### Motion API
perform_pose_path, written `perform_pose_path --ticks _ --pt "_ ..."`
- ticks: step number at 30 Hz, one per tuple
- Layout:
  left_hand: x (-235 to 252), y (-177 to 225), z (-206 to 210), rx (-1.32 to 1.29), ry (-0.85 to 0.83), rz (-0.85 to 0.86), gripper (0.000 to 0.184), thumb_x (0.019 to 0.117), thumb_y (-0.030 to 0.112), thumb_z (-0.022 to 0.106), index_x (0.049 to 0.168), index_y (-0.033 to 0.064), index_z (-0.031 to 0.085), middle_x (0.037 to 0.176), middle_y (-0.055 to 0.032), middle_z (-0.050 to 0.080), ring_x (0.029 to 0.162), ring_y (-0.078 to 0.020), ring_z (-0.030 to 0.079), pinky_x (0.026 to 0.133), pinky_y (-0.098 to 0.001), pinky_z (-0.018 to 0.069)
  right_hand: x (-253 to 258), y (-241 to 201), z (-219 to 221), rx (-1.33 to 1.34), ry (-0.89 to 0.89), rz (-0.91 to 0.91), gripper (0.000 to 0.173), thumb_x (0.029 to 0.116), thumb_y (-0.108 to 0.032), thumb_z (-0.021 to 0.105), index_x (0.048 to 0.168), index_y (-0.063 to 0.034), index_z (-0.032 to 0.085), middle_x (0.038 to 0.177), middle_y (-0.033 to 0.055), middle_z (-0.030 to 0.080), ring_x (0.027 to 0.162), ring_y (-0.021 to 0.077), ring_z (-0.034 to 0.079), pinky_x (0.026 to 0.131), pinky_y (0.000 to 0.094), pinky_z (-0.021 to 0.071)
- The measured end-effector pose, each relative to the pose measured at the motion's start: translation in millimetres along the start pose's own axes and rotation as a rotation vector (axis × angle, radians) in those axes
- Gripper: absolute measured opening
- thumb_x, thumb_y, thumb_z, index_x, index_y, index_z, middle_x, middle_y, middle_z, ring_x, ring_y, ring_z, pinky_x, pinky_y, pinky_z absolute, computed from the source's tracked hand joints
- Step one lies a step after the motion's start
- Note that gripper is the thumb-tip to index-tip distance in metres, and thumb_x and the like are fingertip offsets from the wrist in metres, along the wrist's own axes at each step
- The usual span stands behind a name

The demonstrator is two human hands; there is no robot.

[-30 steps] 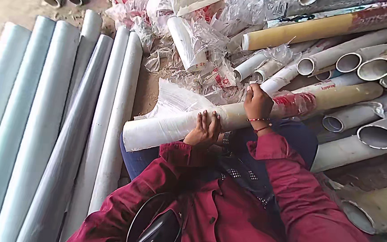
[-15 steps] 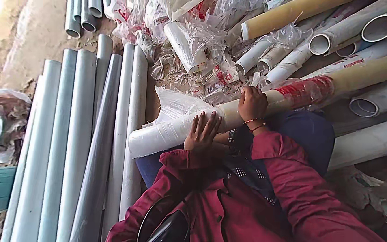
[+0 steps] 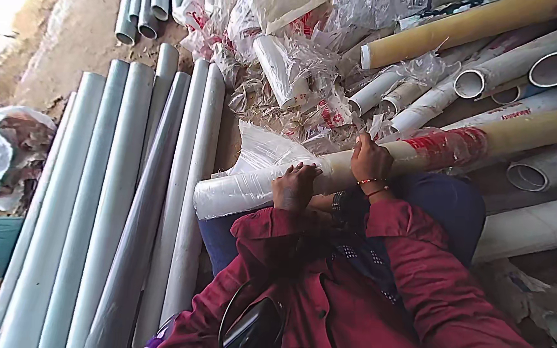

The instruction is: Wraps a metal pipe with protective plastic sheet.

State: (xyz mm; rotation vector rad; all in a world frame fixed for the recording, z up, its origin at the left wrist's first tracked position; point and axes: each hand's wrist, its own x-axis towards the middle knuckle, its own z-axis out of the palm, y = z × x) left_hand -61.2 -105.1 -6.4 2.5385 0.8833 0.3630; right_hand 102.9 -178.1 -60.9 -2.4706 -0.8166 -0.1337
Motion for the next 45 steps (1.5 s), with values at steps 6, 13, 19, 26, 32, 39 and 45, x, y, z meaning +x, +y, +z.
perform_pose_path --ticks 6,13,19,26,32,39,45 --pt "42.9 -11.9 -22.3 -0.291 -0.128 0.396 0.025 0.0986 0.014 0.066 0.117 -0.0021 0.072 0.104 -0.0157 0.077 0.098 -0.0283 0.075 0.089 -0.0463 0.0584 0.6 -0.3 -5.6 0.004 -0.067 0.051 0.028 0.1050 -0.008 0.048 0.119 0.0031 0.069 0.090 0.0280 0.073 0.085 0.0496 0.072 0.072 0.0630 0.0521" --pt "72.9 -47.6 3.0 0.118 -0.280 0.425 0.027 0.0998 0.024 0.066 0.100 -0.0010 0.077 0.101 -0.0181 0.075 0.107 -0.0346 0.069 0.106 -0.0482 0.0445 -13.0 -5.5 -14.5 0.027 0.178 -0.202 0.024 0.0999 -0.003 0.054 0.108 0.0071 0.074 0.090 0.0250 0.075 0.081 0.0433 0.074 0.070 0.0545 0.0568" --pt "39.9 -52.5 11.2 0.190 -0.012 0.493 0.018 0.0981 0.001 0.059 0.096 0.0008 0.077 0.089 -0.0147 0.076 0.090 -0.0317 0.074 0.096 -0.0478 0.0518 4.1 -61.9 -60.8 -0.173 -0.692 -0.160 0.035 0.1103 -0.020 0.043 0.123 -0.0001 0.068 0.105 0.0255 0.073 0.106 0.0421 0.069 0.092 0.0573 0.0494" --pt "42.1 -52.9 13.0 0.214 0.009 0.514 0.019 0.0987 0.003 0.058 0.093 -0.0015 0.076 0.085 -0.0151 0.074 0.087 -0.0306 0.073 0.097 -0.0473 0.0499 27.0 -79.5 -54.7 -0.329 -0.950 -0.219 0.035 0.1102 -0.022 0.043 0.128 -0.0035 0.067 0.119 0.0231 0.070 0.118 0.0390 0.065 0.100 0.0570 0.0452" --pt "41.9 -54.1 14.8 0.192 0.011 0.502 0.017 0.0975 0.004 0.060 0.093 0.0003 0.077 0.088 -0.0143 0.075 0.090 -0.0300 0.073 0.098 -0.0463 0.0491 30.5 -73.1 -53.6 -0.254 -1.018 -0.199 0.031 0.1093 -0.018 0.047 0.118 0.0020 0.068 0.114 0.0241 0.068 0.112 0.0386 0.064 0.097 0.0582 0.0450" --pt "42.4 -56.1 17.2 0.144 0.013 0.487 0.015 0.0930 -0.002 0.063 0.095 0.0013 0.077 0.089 -0.0140 0.075 0.090 -0.0296 0.072 0.095 -0.0461 0.0496 7.1 -74.1 -59.4 -0.246 -0.935 -0.064 0.030 0.1089 -0.015 0.045 0.116 0.0022 0.068 0.109 0.0227 0.069 0.108 0.0361 0.065 0.094 0.0548 0.0469" --pt "43.5 -57.1 18.8 0.087 -0.016 0.476 0.017 0.0967 0.000 0.060 0.100 -0.0004 0.077 0.096 -0.0155 0.076 0.097 -0.0311 0.073 0.107 -0.0459 0.0464 -10.9 -72.2 -67.0 -0.257 -0.945 -0.032 0.030 0.1087 -0.014 0.044 0.116 0.0021 0.068 0.109 0.0228 0.069 0.109 0.0366 0.065 0.094 0.0551 0.0471"
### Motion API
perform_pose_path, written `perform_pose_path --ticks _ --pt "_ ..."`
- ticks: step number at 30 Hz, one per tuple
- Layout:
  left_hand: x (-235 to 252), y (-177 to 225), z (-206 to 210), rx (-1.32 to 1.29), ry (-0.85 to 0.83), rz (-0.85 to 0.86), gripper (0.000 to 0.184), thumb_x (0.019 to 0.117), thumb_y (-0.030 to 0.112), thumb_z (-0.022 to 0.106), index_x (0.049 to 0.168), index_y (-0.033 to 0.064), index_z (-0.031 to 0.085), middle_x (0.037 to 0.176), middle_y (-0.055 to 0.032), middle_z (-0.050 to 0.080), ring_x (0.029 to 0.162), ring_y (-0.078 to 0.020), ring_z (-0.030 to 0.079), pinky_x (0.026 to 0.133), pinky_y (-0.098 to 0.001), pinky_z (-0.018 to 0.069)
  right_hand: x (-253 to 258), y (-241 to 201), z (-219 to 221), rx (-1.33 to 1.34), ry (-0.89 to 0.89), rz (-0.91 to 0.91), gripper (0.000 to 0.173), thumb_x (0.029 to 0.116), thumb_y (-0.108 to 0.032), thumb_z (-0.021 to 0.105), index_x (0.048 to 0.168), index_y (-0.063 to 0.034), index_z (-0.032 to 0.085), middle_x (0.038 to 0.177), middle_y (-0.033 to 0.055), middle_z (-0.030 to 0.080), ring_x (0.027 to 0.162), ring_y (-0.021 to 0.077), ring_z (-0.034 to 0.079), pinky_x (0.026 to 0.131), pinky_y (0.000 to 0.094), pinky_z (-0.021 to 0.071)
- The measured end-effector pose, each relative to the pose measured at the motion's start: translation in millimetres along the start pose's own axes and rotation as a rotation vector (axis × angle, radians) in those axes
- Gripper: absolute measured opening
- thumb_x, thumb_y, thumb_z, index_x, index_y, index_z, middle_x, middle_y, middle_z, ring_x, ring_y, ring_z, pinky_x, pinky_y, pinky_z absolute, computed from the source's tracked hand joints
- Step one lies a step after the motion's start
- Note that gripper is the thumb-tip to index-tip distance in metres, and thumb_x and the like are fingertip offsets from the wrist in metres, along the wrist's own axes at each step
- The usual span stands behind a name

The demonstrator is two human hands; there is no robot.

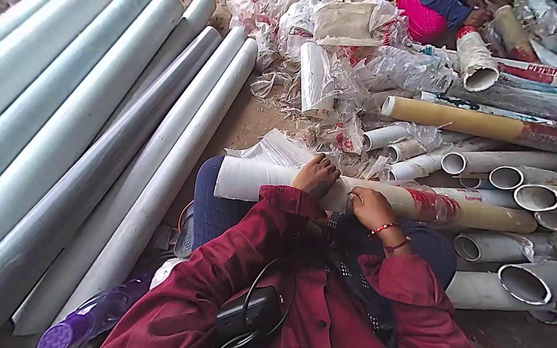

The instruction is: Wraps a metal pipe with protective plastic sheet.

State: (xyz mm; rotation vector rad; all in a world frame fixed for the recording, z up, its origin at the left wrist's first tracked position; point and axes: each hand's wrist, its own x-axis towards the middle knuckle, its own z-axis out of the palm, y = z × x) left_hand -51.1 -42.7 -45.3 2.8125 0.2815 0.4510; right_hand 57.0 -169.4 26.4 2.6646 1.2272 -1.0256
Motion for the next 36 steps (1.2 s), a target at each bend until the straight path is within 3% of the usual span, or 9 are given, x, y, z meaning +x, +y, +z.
perform_pose_path --ticks 4,8,11,17,22,26,28,31,36 --pt "-3.7 0.3 -0.6 -0.075 0.113 0.056 0.025 0.1033 0.012 0.056 0.114 -0.0006 0.075 0.120 -0.0157 0.074 0.121 -0.0315 0.068 0.115 -0.0461 0.0426 -9.0 21.5 14.5 0.122 -0.046 -0.068 0.027 0.1073 -0.013 0.049 0.106 0.0036 0.071 0.094 0.0189 0.068 0.091 0.0315 0.064 0.086 0.0528 0.0472" --pt "-30.8 22.5 -5.7 -0.120 -0.010 0.022 0.056 0.0990 0.039 0.064 0.139 -0.0001 0.061 0.146 -0.0186 0.059 0.144 -0.0349 0.049 0.122 -0.0540 0.0298 -14.8 52.1 -13.7 0.263 0.350 0.045 0.029 0.1090 -0.011 0.046 0.110 0.0058 0.068 0.093 0.0212 0.067 0.085 0.0328 0.063 0.082 0.0541 0.0476" --pt "-47.8 37.7 9.9 0.112 -0.023 0.009 0.079 0.0858 0.045 0.076 0.146 -0.0012 0.054 0.151 -0.0211 0.053 0.143 -0.0413 0.048 0.116 -0.0617 0.0343 7.5 47.1 -27.4 0.198 0.505 0.113 0.032 0.1104 -0.016 0.044 0.122 0.0063 0.065 0.108 0.0296 0.069 0.106 0.0438 0.067 0.094 0.0605 0.0472" --pt "-39.2 45.9 10.0 0.242 0.014 -0.004 0.036 0.0960 0.003 0.056 0.130 -0.0042 0.066 0.135 -0.0240 0.066 0.123 -0.0446 0.065 0.102 -0.0578 0.0502 85.4 53.3 4.5 0.130 0.519 -0.028 0.028 0.1063 -0.009 0.051 0.124 0.0077 0.065 0.122 0.0301 0.066 0.118 0.0472 0.062 0.102 0.0610 0.0454" --pt "-22.0 53.4 0.3 0.201 -0.088 -0.165 0.028 0.1027 0.009 0.053 0.119 -0.0019 0.073 0.125 -0.0208 0.072 0.119 -0.0413 0.068 0.101 -0.0528 0.0530 77.1 54.0 6.4 0.178 0.395 0.031 0.029 0.1079 -0.017 0.050 0.124 -0.0008 0.069 0.107 0.0283 0.071 0.104 0.0486 0.068 0.085 0.0662 0.0488" --pt "-8.7 51.7 -4.2 0.145 0.008 -0.251 0.018 0.0982 0.009 0.062 0.097 -0.0017 0.076 0.098 -0.0195 0.076 0.094 -0.0378 0.076 0.078 -0.0524 0.0603 74.4 53.2 7.7 0.169 0.448 0.013 0.026 0.1063 -0.014 0.052 0.116 0.0013 0.069 0.101 0.0282 0.071 0.097 0.0476 0.069 0.079 0.0647 0.0497" --pt "5.1 55.4 -22.6 0.067 -0.176 -0.403 0.021 0.1018 0.011 0.057 0.102 -0.0006 0.074 0.101 -0.0201 0.074 0.089 -0.0398 0.074 0.071 -0.0572 0.0557 74.0 50.7 7.0 0.176 0.445 0.015 0.026 0.1063 -0.014 0.052 0.118 0.0017 0.070 0.102 0.0281 0.071 0.099 0.0473 0.069 0.080 0.0645 0.0499" --pt "26.5 52.5 -39.2 -0.020 -0.375 -0.569 0.028 0.1067 0.018 0.051 0.113 0.0030 0.075 0.114 -0.0188 0.074 0.101 -0.0410 0.072 0.082 -0.0615 0.0519 79.1 49.3 6.0 0.168 0.430 0.034 0.027 0.1067 -0.017 0.051 0.118 0.0006 0.070 0.104 0.0269 0.072 0.100 0.0464 0.069 0.081 0.0635 0.0503" --pt "12.9 20.0 -44.1 -0.204 -0.263 -0.308 0.030 0.0966 0.031 0.071 0.103 0.0020 0.077 0.104 -0.0176 0.076 0.094 -0.0378 0.073 0.081 -0.0610 0.0534 80.4 49.1 3.3 0.192 0.393 0.089 0.030 0.1085 -0.019 0.048 0.123 -0.0018 0.068 0.109 0.0258 0.072 0.107 0.0447 0.068 0.088 0.0625 0.0485"
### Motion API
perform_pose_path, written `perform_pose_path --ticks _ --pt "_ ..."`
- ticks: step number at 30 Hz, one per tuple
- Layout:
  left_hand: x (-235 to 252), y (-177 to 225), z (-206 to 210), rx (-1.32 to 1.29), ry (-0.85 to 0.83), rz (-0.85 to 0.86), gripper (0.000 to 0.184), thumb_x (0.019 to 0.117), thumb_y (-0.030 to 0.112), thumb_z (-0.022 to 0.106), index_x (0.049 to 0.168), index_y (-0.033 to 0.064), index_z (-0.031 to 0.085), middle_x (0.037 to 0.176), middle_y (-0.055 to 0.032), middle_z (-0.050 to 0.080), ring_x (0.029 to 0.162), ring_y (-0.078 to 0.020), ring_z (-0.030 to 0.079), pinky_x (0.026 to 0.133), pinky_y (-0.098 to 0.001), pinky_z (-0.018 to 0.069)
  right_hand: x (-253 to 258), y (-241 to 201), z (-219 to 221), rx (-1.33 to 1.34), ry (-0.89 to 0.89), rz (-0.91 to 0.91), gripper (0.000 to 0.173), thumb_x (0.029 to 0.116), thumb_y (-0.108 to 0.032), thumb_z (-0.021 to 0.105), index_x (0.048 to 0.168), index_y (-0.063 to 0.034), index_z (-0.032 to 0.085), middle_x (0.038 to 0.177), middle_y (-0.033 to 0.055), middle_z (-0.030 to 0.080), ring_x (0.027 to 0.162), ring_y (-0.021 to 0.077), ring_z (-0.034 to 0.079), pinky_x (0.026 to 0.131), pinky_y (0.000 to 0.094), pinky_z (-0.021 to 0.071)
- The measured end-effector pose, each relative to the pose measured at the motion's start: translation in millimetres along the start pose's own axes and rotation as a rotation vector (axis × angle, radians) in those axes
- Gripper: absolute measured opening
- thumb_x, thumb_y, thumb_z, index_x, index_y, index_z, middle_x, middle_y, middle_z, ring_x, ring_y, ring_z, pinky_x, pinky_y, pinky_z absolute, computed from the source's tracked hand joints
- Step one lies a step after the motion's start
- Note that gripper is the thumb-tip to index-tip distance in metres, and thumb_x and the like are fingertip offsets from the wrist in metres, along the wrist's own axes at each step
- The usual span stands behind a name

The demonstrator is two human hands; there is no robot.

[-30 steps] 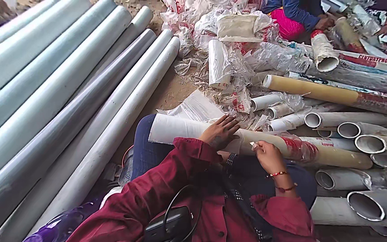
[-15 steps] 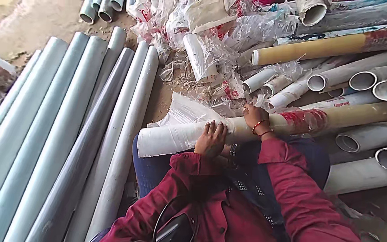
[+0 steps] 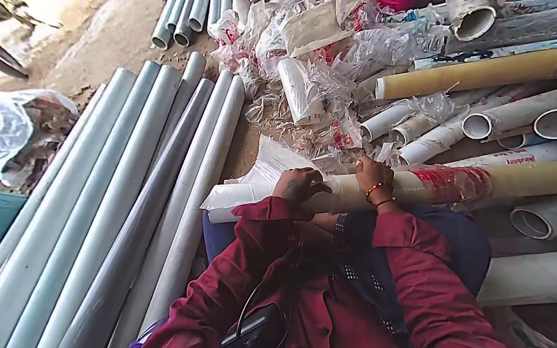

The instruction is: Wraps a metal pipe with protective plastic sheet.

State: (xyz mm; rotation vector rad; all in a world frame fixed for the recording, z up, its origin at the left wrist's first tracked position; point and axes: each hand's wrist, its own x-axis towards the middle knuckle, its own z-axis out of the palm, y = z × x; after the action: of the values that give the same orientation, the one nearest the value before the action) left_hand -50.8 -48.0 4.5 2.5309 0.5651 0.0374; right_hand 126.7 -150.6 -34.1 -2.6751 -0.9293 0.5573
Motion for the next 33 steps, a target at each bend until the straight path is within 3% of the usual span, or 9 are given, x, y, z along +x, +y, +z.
perform_pose_path --ticks 5,9,13,18,22,24,26,30,33 --pt "-57.5 -20.9 12.4 0.342 0.363 0.309 0.029 0.0990 0.035 0.062 0.107 0.0108 0.077 0.111 -0.0087 0.077 0.108 -0.0294 0.074 0.090 -0.0477 0.0591 -24.9 20.0 2.9 0.130 0.434 -0.118 0.031 0.1027 -0.003 0.051 0.127 0.0044 0.068 0.108 0.0295 0.073 0.098 0.0506 0.071 0.081 0.0651 0.0520" --pt "-131.5 -86.5 1.4 0.432 0.500 0.100 0.042 0.0940 0.036 0.061 0.124 0.0096 0.073 0.134 -0.0207 0.067 0.128 -0.0474 0.060 0.107 -0.0701 0.0378 -76.6 49.8 -34.9 0.053 0.617 -0.124 0.028 0.1030 -0.004 0.050 0.117 0.0063 0.072 0.101 0.0295 0.074 0.092 0.0488 0.072 0.079 0.0620 0.0536" --pt "-173.5 -136.2 1.5 0.226 0.649 -0.083 0.054 0.0886 0.031 0.065 0.131 -0.0027 0.064 0.141 -0.0277 0.059 0.139 -0.0504 0.048 0.117 -0.0639 0.0294 -143.4 103.6 -36.9 -0.059 0.466 -0.066 0.028 0.1037 -0.005 0.051 0.119 0.0080 0.070 0.112 0.0321 0.071 0.106 0.0527 0.067 0.094 0.0637 0.0497" --pt "-164.0 -164.0 -4.1 -0.132 0.691 0.140 0.044 0.0837 0.019 0.068 0.124 0.0025 0.071 0.141 -0.0238 0.060 0.144 -0.0436 0.043 0.124 -0.0567 0.0240 -187.3 115.3 -20.5 -0.168 0.242 -0.033 0.037 0.0978 -0.001 0.057 0.133 0.0070 0.064 0.125 0.0443 0.056 0.116 0.0661 0.052 0.098 0.0735 0.0390" --pt "-153.2 -167.9 -28.6 -0.222 0.661 0.218 0.028 0.0851 -0.003 0.063 0.108 0.0020 0.078 0.118 -0.0148 0.075 0.125 -0.0317 0.066 0.118 -0.0501 0.0412 -176.6 73.7 -44.3 -0.187 0.225 -0.241 0.049 0.0988 -0.022 0.063 0.135 0.0108 0.060 0.141 0.0405 0.052 0.135 0.0604 0.045 0.113 0.0673 0.0323" --pt "-139.0 -162.5 -41.9 -0.097 0.662 0.139 0.013 0.0911 0.004 0.067 0.095 0.0056 0.080 0.102 -0.0103 0.079 0.105 -0.0279 0.075 0.099 -0.0508 0.0554 -160.7 30.0 -37.4 -0.100 0.296 -0.570 0.053 0.0974 -0.026 0.063 0.131 0.0147 0.060 0.136 0.0404 0.056 0.129 0.0598 0.051 0.110 0.0654 0.0388" --pt "-117.3 -159.9 -50.8 0.000 0.618 0.068 0.014 0.0950 0.019 0.070 0.089 0.0103 0.079 0.092 -0.0081 0.077 0.090 -0.0279 0.075 0.076 -0.0548 0.0559 -140.7 -25.6 -11.5 -0.004 0.372 -0.843 0.063 0.0956 -0.043 0.060 0.129 0.0097 0.064 0.131 0.0309 0.064 0.124 0.0493 0.061 0.105 0.0572 0.0480" --pt "-100.6 -146.1 -54.1 -0.047 0.743 0.059 0.013 0.0940 0.019 0.070 0.090 0.0105 0.080 0.092 -0.0060 0.078 0.091 -0.0250 0.075 0.075 -0.0527 0.0568 -110.5 -137.8 35.8 0.121 0.263 -0.992 0.074 0.0891 -0.046 0.071 0.134 0.0113 0.060 0.133 0.0269 0.065 0.124 0.0435 0.064 0.104 0.0559 0.0498" --pt "-112.3 -120.2 -42.8 -0.623 1.047 -0.157 0.030 0.1075 0.016 0.049 0.109 -0.0030 0.071 0.108 -0.0120 0.075 0.099 -0.0156 0.071 0.092 -0.0363 0.0565 -105.5 -187.3 55.4 0.080 0.159 -0.863 0.042 0.0965 -0.028 0.070 0.113 0.0100 0.071 0.107 0.0256 0.075 0.097 0.0415 0.074 0.084 0.0568 0.0566"
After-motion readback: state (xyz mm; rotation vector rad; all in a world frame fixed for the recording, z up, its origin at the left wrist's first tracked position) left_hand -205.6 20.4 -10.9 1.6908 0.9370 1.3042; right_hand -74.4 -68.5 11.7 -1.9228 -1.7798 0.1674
